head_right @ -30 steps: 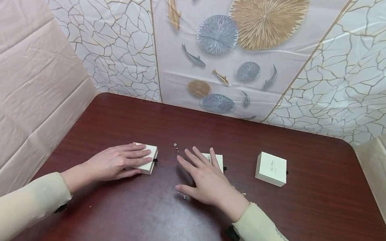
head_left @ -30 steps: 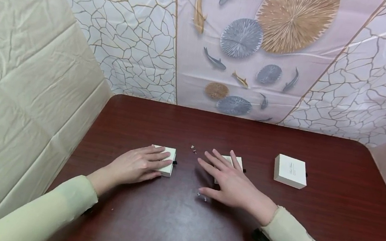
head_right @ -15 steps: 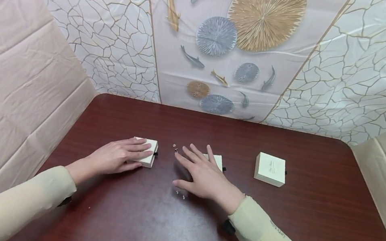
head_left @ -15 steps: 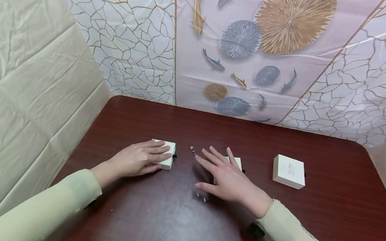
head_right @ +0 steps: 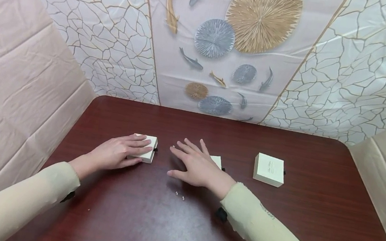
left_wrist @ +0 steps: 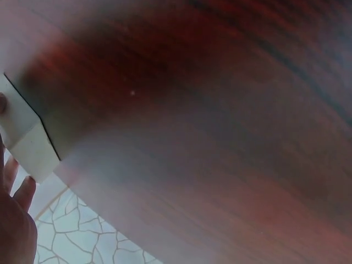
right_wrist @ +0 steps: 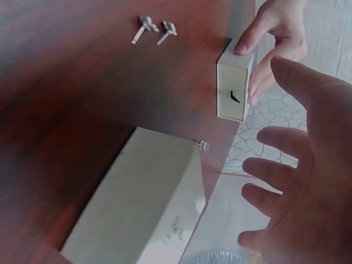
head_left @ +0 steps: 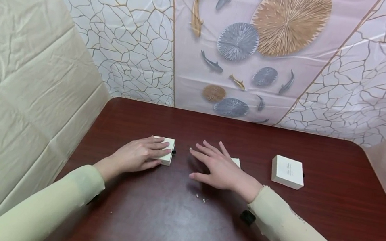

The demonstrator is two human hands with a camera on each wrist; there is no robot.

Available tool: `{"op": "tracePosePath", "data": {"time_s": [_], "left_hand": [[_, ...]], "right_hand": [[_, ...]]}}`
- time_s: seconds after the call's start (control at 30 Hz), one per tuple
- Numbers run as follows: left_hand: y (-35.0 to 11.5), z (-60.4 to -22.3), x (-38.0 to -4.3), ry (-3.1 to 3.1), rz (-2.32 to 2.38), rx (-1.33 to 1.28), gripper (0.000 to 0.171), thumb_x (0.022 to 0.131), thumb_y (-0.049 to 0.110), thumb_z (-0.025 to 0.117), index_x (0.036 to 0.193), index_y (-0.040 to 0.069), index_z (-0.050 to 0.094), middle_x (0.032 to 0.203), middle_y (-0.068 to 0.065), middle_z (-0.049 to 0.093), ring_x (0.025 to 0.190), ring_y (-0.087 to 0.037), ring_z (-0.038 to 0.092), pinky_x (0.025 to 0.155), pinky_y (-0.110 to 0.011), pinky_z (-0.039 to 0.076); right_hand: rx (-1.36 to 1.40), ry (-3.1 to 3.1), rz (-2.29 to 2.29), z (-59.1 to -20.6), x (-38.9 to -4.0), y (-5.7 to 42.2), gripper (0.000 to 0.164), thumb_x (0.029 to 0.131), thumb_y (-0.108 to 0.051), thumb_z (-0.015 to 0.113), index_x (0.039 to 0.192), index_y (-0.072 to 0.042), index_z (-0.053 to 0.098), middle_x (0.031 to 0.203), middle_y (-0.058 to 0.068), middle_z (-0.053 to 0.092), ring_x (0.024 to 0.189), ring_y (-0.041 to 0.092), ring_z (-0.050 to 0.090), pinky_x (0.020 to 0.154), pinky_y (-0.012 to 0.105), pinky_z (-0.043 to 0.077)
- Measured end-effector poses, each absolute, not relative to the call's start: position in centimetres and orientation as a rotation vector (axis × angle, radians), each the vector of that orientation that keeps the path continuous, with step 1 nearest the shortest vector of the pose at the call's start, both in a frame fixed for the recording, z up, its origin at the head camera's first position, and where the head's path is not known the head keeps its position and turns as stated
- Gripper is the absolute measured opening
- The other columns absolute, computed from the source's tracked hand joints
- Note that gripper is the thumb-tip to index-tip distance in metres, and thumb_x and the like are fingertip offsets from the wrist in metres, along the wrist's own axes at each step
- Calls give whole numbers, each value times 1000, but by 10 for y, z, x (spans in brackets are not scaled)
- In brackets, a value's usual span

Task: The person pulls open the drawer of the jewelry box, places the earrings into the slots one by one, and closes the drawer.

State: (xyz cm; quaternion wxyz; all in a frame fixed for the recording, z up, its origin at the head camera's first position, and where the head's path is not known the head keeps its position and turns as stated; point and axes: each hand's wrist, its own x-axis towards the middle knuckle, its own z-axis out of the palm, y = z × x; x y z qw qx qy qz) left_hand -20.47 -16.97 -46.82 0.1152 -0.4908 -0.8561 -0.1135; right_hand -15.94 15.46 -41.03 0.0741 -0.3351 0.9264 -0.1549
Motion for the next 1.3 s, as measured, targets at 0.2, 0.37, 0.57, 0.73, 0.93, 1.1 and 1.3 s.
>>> {"op": "tracePosePath", "data": {"time_s": [0.2,0.37,0.57,0.73,0.93,1.1,1.3], "left_hand": [[-170,-468,-210,-2510,-356,-1432,50,96,21,82,142,8,70,144,-14,68,139,-36,60,116,-54,47],[-172,-470,-212,-2490,-366,-1428,49,95,19,82,141,6,71,143,-15,68,138,-37,61,115,-55,48],[-173,-471,-214,-2467,-408,-1456,49,94,17,82,141,7,71,142,-16,69,138,-37,61,116,-54,48],[-173,-470,-215,-2484,-409,-1459,48,96,18,80,142,8,70,143,-16,68,140,-36,60,117,-53,47],[-173,-471,-216,-2508,-403,-1448,48,97,19,80,143,10,70,145,-14,67,141,-35,59,118,-52,46],[-173,-471,-216,-2539,-384,-1434,48,98,21,79,144,11,70,146,-12,66,142,-34,58,119,-51,45],[-173,-471,-215,-2543,-387,-1426,48,98,22,79,144,11,70,146,-12,66,142,-34,58,119,-51,45]], "right_hand": [[-1013,2752,-434,-408,-174,144,70,101,-49,72,156,-10,56,167,17,44,160,39,29,128,71,10],[-1030,2733,-407,-406,-190,132,67,101,-48,71,154,-9,58,164,18,48,158,40,33,127,71,15],[-1003,2690,-377,-405,-206,121,64,102,-44,71,155,-10,58,163,18,49,158,37,35,128,68,17],[-995,2663,-358,-404,-218,115,60,102,-40,71,153,-10,60,162,18,51,156,38,38,128,68,19],[-1023,2643,-343,-404,-230,110,55,102,-37,73,150,-11,64,161,19,51,156,40,38,127,69,19],[-1045,2659,-323,-410,-235,105,49,101,-35,75,144,-15,70,165,19,47,159,39,33,128,69,16],[-1068,2684,-303,-419,-240,99,41,99,-34,77,136,-17,76,166,18,44,161,37,28,129,68,13]]}}
